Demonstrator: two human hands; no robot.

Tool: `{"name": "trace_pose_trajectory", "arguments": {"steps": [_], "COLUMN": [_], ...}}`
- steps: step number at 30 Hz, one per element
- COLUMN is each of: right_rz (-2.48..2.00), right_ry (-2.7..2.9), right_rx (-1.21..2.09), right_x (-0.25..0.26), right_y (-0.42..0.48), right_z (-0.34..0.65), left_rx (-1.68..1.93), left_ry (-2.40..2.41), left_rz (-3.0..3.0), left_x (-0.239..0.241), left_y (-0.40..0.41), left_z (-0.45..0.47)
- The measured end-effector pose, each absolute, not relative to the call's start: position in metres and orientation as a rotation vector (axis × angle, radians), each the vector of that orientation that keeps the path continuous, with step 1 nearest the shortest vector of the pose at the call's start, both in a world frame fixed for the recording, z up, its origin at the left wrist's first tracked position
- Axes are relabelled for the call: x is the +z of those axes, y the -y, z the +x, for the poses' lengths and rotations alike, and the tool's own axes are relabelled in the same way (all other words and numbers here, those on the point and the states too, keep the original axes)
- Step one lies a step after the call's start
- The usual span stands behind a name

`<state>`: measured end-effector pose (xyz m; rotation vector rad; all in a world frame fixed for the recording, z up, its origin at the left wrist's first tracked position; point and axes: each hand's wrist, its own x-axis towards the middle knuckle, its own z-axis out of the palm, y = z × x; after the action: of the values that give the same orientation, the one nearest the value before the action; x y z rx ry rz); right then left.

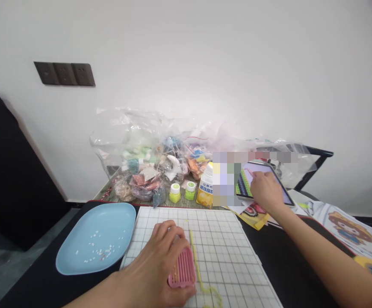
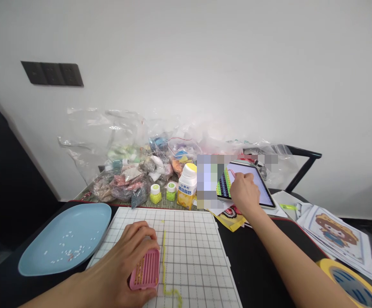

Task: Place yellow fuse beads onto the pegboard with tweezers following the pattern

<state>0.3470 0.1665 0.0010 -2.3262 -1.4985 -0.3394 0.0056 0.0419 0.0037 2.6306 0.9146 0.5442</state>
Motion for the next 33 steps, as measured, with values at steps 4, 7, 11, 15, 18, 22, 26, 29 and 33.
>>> {"name": "trace_pose_trajectory", "arguments": {"steps": [4, 7, 11, 15, 18, 22, 26, 29, 33], "right_rz": [-2.326, -2.327, -2.325, -2.325, -2.321, -2.293, -2.225, -2.134, -1.781], "right_ry": [1.505, 1.503, 1.495, 1.484, 1.472, 1.462, 1.436, 1.378, 1.450], "right_rx": [-0.332, -0.325, -0.317, -0.308, -0.302, -0.302, -0.323, -0.382, -0.352], "right_x": [0.002, 0.000, 0.000, 0.004, 0.006, 0.008, 0.016, 0.022, 0.015], "right_y": [-0.170, -0.172, -0.176, -0.178, -0.179, -0.178, -0.169, -0.145, -0.091], "right_z": [0.347, 0.348, 0.349, 0.349, 0.348, 0.345, 0.342, 0.333, 0.302], "left_rx": [0.600, 0.582, 0.582, 0.603, 0.583, 0.616, 0.631, 0.653, 0.660], "left_ry": [-0.907, -0.900, -0.902, -0.914, -0.908, -0.905, -0.893, -0.861, -0.849], "left_rz": [2.633, 2.635, 2.628, 2.613, 2.623, 2.629, 2.641, 2.668, 2.666], "left_x": [0.003, 0.003, 0.002, 0.002, 0.002, 0.000, -0.002, -0.002, 0.000], "left_y": [-0.043, -0.043, -0.042, -0.041, -0.042, -0.042, -0.043, -0.043, -0.044], "left_z": [0.006, 0.006, 0.006, 0.006, 0.007, 0.006, 0.005, 0.005, 0.005]}}
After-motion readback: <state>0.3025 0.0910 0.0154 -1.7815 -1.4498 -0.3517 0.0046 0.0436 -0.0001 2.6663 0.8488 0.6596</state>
